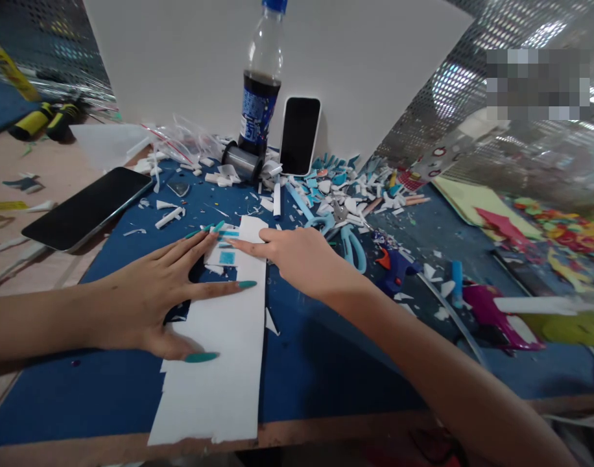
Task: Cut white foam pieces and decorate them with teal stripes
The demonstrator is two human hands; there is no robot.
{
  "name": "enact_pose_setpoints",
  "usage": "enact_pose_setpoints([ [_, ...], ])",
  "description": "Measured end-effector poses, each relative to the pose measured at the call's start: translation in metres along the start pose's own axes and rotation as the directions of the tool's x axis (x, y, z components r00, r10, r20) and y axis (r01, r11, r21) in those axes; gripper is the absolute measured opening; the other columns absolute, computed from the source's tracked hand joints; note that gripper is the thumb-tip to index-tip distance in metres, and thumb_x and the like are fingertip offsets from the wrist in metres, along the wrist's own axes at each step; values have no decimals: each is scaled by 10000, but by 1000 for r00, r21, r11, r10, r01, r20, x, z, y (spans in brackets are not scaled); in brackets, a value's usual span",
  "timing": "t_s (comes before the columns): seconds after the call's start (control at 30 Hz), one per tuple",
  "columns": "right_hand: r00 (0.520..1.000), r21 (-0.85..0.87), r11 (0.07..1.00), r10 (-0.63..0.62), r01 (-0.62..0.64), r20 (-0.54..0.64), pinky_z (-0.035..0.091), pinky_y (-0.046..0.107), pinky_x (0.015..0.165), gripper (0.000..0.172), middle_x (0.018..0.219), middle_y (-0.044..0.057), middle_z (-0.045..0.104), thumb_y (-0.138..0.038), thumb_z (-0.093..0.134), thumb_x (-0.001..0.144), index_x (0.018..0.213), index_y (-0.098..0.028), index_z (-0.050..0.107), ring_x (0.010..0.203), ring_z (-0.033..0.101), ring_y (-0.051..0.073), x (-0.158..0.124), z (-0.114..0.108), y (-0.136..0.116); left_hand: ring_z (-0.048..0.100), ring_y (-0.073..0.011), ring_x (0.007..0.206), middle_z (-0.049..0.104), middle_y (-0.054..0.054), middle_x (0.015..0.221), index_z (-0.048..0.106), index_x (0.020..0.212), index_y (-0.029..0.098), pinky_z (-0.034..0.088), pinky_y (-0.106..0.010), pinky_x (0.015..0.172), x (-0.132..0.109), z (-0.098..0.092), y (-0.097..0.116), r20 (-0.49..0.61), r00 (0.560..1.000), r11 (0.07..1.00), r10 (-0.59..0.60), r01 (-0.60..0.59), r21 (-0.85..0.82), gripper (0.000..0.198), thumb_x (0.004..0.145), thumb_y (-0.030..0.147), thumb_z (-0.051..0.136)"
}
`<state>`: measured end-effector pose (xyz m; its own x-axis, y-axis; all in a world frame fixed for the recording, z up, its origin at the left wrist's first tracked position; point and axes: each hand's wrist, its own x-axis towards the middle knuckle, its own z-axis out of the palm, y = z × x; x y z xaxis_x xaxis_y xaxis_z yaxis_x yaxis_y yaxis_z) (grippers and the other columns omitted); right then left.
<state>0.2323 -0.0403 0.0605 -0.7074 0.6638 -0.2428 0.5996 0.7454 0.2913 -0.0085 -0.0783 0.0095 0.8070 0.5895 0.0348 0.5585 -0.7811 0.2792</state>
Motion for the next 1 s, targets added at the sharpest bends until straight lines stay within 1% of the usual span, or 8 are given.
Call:
enact_pose_setpoints([
  [0.17, 1000, -24, 1000, -11, 10, -14, 155, 221, 432, 820, 936, 9, 631, 65, 398, 780, 1459, -383, 293, 459, 351, 56, -1, 1, 2, 161, -547, 1363, -12, -74, 1590, 348, 1420, 420, 255, -719, 1009, 0, 1, -3, 2, 1000, 1000, 13, -13, -8, 805, 717, 768, 526],
  [0.3, 999, -71, 997, -8, 6, -36, 157, 213, 430, 850, 935, 10, 646, 67, 400, 762, 1457, -406, 277, 443, 334, 58, -7, 5, 7, 135, -546, 1368, -60, -69, 1588, 276, 1435, 458, 265, -728, 999, -1, 2, -3, 18, 1000, 1000, 9, -8, -21, 804, 729, 770, 504],
  [0.47, 999, -52, 998, 39, -38, 16, 128, 192, 432, 855, 892, 5, 622, 52, 430, 763, 1438, -451, 282, 453, 273, 59, -14, 7, 10, 132, -559, 1362, -125, -58, 1582, 228, 1437, 484, 273, -737, 987, -1, 2, -3, 33, 999, 1000, 0, 0, -17, 812, 728, 775, 498],
  [0.67, 1000, 76, 997, 26, -27, 3, 193, 175, 461, 861, 858, 2, 582, 90, 372, 765, 1433, -448, 291, 497, 321, 58, -21, 8, 15, 143, -559, 1359, -172, -51, 1572, 231, 1432, 492, 256, -734, 998, -2, 3, 0, 22, 1000, 1000, -5, 5, -12, 795, 736, 775, 490],
  [0.8, 983, 279, 956, 132, -91, -130, 328, 191, 520, 663, 821, 22, 590, 3, 336, 871, 1432, -348, 377, 546, 409, 79, -35, 7, 21, 127, -523, 1383, -162, -42, 1576, 267, 1415, 503, 241, -696, 1040, -3, 4, 5, -25, 997, 998, -68, 69, 16, 804, 707, 784, 521],
  [0.87, 934, 458, 879, 266, -134, -237, 389, 222, 558, 538, 850, 37, 622, -112, 369, 930, 1440, -281, 391, 575, 435, 98, -36, 8, 21, 87, -516, 1391, -198, -35, 1567, 254, 1421, 499, 222, -693, 1052, -3, 4, 3, -19, 998, 998, -62, 62, 6, 800, 718, 775, 521],
  [0.93, 832, 662, 739, 441, -123, -338, 405, 236, 543, 496, 884, 37, 644, -259, 457, 938, 1432, -255, 411, 551, 408, 98, -30, 13, 19, 49, -512, 1395, -230, -19, 1555, 245, 1434, 475, 198, -689, 1065, -2, 3, -3, 4, 1000, 999, -8, 8, -36, 784, 752, 744, 522],
  [1.0, 651, 846, 532, 631, 33, -422, 354, 230, 453, 445, 732, 7, 608, -412, 543, 893, 1295, -223, 576, 468, 335, 82, -17, 20, 15, 31, -482, 1407, -203, -16, 1561, 220, 1456, 440, 186, -668, 1087, -2, 2, -10, 33, 997, 994, 71, -68, -90, 735, 821, 673, 508],
])
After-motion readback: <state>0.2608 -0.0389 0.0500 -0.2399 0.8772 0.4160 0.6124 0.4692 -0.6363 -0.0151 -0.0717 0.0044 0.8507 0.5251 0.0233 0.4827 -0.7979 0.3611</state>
